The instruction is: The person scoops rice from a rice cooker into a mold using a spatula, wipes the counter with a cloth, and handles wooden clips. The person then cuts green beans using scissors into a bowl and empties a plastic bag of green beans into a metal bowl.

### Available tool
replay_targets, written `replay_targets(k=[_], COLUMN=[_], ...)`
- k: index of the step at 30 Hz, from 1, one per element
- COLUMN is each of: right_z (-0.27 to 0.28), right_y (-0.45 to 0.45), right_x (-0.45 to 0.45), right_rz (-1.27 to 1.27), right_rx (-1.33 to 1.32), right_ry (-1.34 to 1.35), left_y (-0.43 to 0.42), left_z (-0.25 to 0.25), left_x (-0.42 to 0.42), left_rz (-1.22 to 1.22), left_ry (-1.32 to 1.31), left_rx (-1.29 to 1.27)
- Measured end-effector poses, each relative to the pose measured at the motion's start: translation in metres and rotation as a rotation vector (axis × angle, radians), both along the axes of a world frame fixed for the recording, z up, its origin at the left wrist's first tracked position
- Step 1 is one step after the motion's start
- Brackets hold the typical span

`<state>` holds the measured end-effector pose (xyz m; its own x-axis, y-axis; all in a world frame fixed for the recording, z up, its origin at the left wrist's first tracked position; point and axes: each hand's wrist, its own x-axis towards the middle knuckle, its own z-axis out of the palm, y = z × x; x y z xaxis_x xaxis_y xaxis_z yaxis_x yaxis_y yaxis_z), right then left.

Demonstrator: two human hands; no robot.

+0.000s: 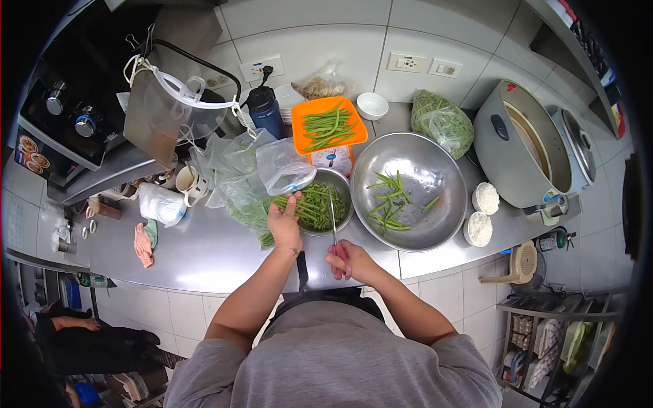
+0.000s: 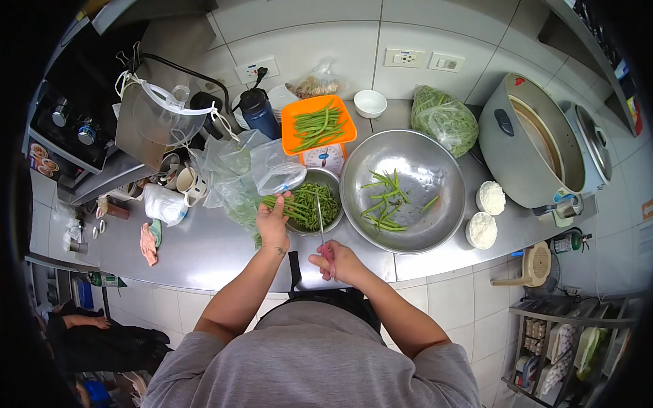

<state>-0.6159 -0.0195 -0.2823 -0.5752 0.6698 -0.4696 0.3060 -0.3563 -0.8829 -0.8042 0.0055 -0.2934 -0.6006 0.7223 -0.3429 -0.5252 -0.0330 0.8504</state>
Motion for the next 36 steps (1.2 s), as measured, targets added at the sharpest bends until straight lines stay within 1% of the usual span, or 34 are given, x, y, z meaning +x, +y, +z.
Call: replay_targets(k=[1,2,3,5,6,9,10,12,14,16,19,22,23,26,30,33,35,36], right_z=[0.006,0.013,0.016,0.019,0.02,0.021,0.021,0.021,0.02,0.019,0.023,0.033,0.034,0.033,0.018,0.017,0.018,0.019], right_y=[-0.002,-0.004,-0.005,-0.003,-0.001,0.004,0.004,0.004,0.0,-0.007,-0.016,-0.024,-0.024,-0.022,-0.016,-0.018,-0.021,-0.023], right_x=[0.0,0.001,0.002,0.0,-0.001,-0.001,-0.001,0.001,0.002,0.004,0.006,0.007,0.005,0.003,0.003,0.009,0.011,0.01], right_rz=[-0.001,0.063,0.126,0.118,0.116,0.074,0.074,0.025,0.013,0.001,-0.019,0.088,0.085,0.071,-0.012,-0.016,-0.005,0.03], right_rx=[0.0,-0.052,-0.104,-0.14,-0.176,-0.132,-0.131,-0.028,-0.012,0.004,-0.035,-0.12,-0.121,-0.14,-0.055,-0.066,-0.089,-0.126], right_ry=[0.0,0.017,0.034,0.04,0.047,0.035,0.035,0.017,0.01,0.002,0.009,-0.061,-0.061,-0.065,-0.016,0.004,0.011,0.018], left_y=[0.001,0.001,0.001,-0.001,-0.002,-0.002,-0.003,-0.002,0.001,0.005,0.009,0.012,0.012,0.011,0.01,0.009,0.01,0.011], left_z=[-0.005,-0.01,-0.016,-0.013,-0.012,-0.007,-0.006,-0.006,-0.007,-0.008,-0.01,-0.013,-0.015,-0.02,-0.021,-0.011,0.003,0.008], left_x=[0.0,0.0,0.001,0.006,0.009,0.015,0.016,0.016,0.014,0.009,0.003,-0.001,-0.001,0.002,0.003,-0.003,-0.006,-0.008], left_rz=[-0.023,-0.048,-0.053,-0.103,-0.106,-0.127,-0.133,-0.139,-0.076,-0.048,0.025,0.086,0.106,0.067,0.039,0.061,0.098,0.099], left_ry=[0.06,0.12,0.119,0.211,0.211,0.267,0.249,0.232,0.145,0.133,0.11,0.093,0.083,0.092,0.108,0.072,-0.094,-0.093], left_rx=[0.091,0.182,0.182,0.205,0.206,0.182,0.178,0.173,0.152,0.168,0.186,0.207,0.225,0.192,0.178,0.176,0.119,0.12])
